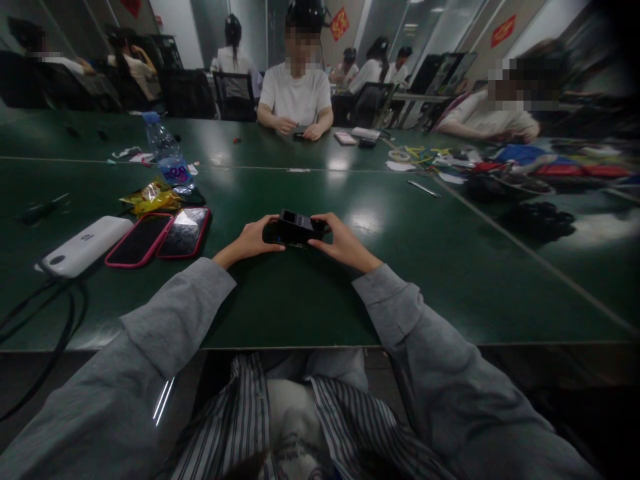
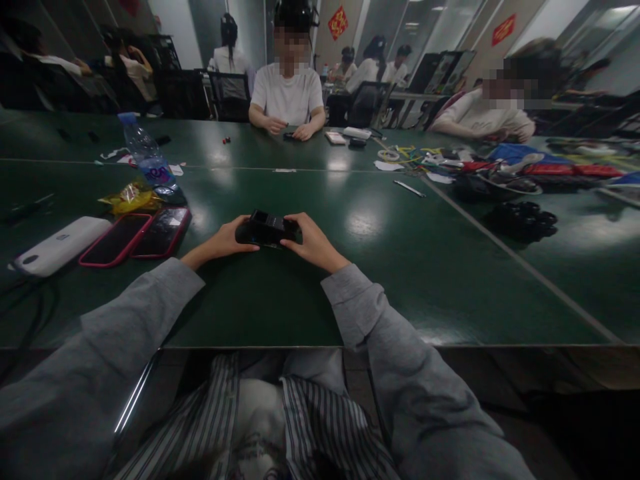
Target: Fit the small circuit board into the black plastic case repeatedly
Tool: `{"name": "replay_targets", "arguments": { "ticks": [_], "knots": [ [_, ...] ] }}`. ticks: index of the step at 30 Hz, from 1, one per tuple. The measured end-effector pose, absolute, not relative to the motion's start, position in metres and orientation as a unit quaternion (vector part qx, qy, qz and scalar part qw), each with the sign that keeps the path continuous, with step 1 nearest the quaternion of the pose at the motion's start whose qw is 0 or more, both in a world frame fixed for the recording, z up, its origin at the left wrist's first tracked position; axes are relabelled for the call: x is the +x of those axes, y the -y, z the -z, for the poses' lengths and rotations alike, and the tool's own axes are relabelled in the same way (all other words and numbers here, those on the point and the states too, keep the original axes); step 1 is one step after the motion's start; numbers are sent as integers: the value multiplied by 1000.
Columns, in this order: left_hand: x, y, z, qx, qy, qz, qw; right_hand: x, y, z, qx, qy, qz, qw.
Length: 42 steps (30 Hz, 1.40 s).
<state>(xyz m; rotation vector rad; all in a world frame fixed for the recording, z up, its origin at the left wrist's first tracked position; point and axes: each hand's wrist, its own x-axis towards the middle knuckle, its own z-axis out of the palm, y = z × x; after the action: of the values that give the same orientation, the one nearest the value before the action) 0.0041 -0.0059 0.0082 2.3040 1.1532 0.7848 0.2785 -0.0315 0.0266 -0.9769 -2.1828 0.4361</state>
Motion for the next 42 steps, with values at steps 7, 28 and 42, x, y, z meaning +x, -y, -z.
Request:
{"name": "replay_targets", "arguments": {
  "ticks": [7, 28, 42],
  "knots": [
    [5, 9, -11, 837, -417, -275, 224, 275, 31, -18, -370, 859, -147, 323],
    [6, 11, -14, 828, -419, -281, 245, 276, 27, -13, -365, 852, -180, 330],
    [5, 5, -7, 832, -438, -266, 211, 276, 26, -14, -366, 848, -183, 335]
  ]
}}
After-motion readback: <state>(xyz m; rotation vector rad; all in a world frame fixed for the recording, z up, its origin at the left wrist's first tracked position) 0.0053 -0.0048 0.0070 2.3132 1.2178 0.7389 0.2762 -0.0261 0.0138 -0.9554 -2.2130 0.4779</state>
